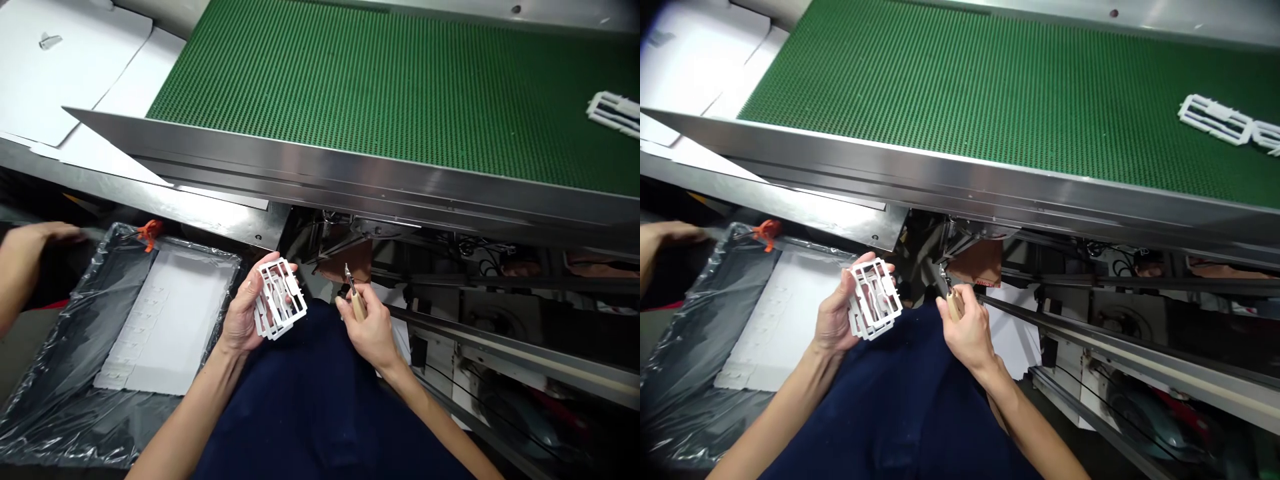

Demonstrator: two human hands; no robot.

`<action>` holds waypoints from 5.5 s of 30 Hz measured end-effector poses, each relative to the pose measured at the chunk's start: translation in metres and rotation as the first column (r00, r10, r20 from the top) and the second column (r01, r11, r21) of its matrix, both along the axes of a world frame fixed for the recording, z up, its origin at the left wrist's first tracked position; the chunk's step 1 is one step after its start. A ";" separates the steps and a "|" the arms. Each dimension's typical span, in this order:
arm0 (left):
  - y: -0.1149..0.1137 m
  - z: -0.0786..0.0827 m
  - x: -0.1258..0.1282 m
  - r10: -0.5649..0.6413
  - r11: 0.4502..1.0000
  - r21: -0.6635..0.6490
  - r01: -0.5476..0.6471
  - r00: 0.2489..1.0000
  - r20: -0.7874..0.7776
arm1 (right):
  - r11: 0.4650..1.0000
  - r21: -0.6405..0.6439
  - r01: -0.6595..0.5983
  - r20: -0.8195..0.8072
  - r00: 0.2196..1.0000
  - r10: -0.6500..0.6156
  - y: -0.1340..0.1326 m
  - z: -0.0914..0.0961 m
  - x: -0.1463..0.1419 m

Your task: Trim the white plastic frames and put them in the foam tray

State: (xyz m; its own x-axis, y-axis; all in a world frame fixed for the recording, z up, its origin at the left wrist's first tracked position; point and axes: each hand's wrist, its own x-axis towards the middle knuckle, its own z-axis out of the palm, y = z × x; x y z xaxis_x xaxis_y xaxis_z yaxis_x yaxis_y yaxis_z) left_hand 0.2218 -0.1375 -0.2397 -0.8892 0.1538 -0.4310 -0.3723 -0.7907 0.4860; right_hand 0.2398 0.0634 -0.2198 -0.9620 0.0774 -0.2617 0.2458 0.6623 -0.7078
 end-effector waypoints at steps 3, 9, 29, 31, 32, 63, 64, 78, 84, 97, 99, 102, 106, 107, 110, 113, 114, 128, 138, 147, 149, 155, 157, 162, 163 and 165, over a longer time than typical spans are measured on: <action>-0.001 -0.001 0.002 -0.006 1.000 -0.015 0.006 1.000 0.000 | 0.995 -0.095 -0.010 0.028 1.000 0.012 -0.015 0.012 -0.004; -0.002 -0.006 0.008 -0.015 0.999 -0.036 0.014 1.000 -0.024 | 0.951 -0.249 -0.184 0.034 0.979 0.199 -0.050 0.033 -0.009; -0.018 -0.003 0.013 -0.233 0.951 -0.186 0.245 0.969 0.085 | 0.911 -0.374 -0.172 0.091 0.971 0.221 -0.033 0.015 -0.004; -0.018 0.002 0.015 -0.233 0.965 -0.117 0.235 0.972 0.033 | 0.942 -0.177 -0.285 -0.048 0.959 0.281 -0.036 0.018 -0.001; -0.018 0.003 0.015 -0.229 0.969 -0.089 0.230 0.973 0.023 | 0.939 -0.121 -0.322 -0.108 0.945 0.310 -0.037 0.019 0.001; -0.011 -0.012 0.022 -0.097 0.991 0.095 0.092 0.994 0.050 | 0.895 -0.393 -0.211 0.024 0.971 0.239 -0.032 0.022 0.006; -0.010 -0.012 0.022 -0.093 0.992 0.095 0.087 0.994 0.057 | 0.893 -0.403 -0.201 0.037 0.971 0.235 -0.031 0.022 0.005; -0.009 -0.020 0.021 -0.046 0.991 0.133 0.028 0.990 0.132 | 0.879 -0.432 -0.204 0.027 0.971 0.239 -0.028 0.014 0.004; -0.006 -0.017 0.017 -0.070 0.996 0.062 0.063 0.990 0.122 | 0.918 -0.346 -0.193 0.018 0.977 0.212 -0.030 0.017 0.000; -0.001 -0.010 0.004 -0.101 0.939 -0.314 0.137 0.986 0.129 | 0.875 -0.474 0.100 0.118 0.992 -0.049 -0.028 0.011 -0.006; -0.006 -0.019 0.002 -0.070 0.878 -0.453 0.153 0.978 0.196 | 0.666 -0.688 0.290 0.349 0.936 -0.047 -0.023 0.010 -0.009; -0.013 -0.034 0.001 -0.090 0.746 -0.624 0.232 0.964 0.250 | 0.331 -0.778 0.534 0.590 0.802 0.094 -0.017 0.005 -0.012; -0.017 -0.047 0.001 -0.170 0.568 -0.762 0.311 0.950 0.261 | 0.059 -0.716 0.696 0.686 0.685 0.247 -0.013 -0.002 -0.013; -0.017 -0.048 0.000 -0.167 0.553 -0.771 0.316 0.949 0.269 | 0.023 -0.702 0.712 0.691 0.672 0.265 -0.013 -0.003 -0.013; -0.012 -0.046 -0.003 -0.106 0.606 -0.735 0.305 0.946 0.305 | -0.033 -0.678 0.735 0.700 0.658 0.278 -0.013 -0.005 -0.014; -0.008 -0.040 -0.007 -0.098 0.707 -0.640 0.301 0.938 0.333 | -0.046 -0.667 0.743 0.706 0.651 0.279 -0.013 -0.006 -0.016; -0.007 -0.038 -0.008 -0.103 0.740 -0.602 0.299 0.935 0.339 | -0.048 -0.666 0.744 0.706 0.650 0.280 -0.012 -0.006 -0.017; 0.026 -0.020 -0.018 0.159 0.948 -0.316 -0.038 0.916 0.367 | 0.911 -0.406 0.075 0.156 0.988 -0.012 -0.048 -0.015 -0.014; -0.002 -0.039 -0.012 0.355 0.934 -0.234 -0.272 0.794 0.494 | 0.910 -0.184 -0.372 0.247 0.879 0.409 -0.098 -0.025 -0.032; -0.050 -0.044 -0.002 0.449 0.886 -0.127 -0.447 0.753 0.482 | 0.856 -0.250 -0.452 0.250 0.825 0.508 -0.158 -0.036 -0.059; -0.055 -0.050 0.003 0.454 0.890 -0.182 -0.418 0.768 0.452 | 0.847 -0.253 -0.468 0.246 0.815 0.524 -0.173 -0.038 -0.064; -0.109 -0.070 -0.023 0.522 0.718 -0.636 -0.282 0.823 0.224 | 0.857 -0.190 -0.479 0.163 0.846 0.508 -0.200 -0.072 -0.086; -0.151 -0.075 -0.053 0.473 0.516 -0.832 -0.203 0.878 0.079 | 0.904 -0.053 -0.424 -0.015 0.906 0.424 -0.203 -0.100 -0.107; -0.266 -0.080 -0.162 0.371 0.170 -0.974 -0.151 0.925 -0.078 | 0.869 0.296 -0.397 -0.474 0.728 0.494 -0.210 -0.165 -0.173; -0.284 -0.080 -0.187 0.342 0.108 -0.983 -0.148 0.934 -0.103 | 0.849 0.347 -0.398 -0.494 0.692 0.526 -0.211 -0.173 -0.182; -0.313 -0.082 -0.233 0.281 0.003 -0.989 -0.148 0.949 -0.142 | 0.817 0.415 -0.401 -0.505 0.645 0.573 -0.213 -0.184 -0.192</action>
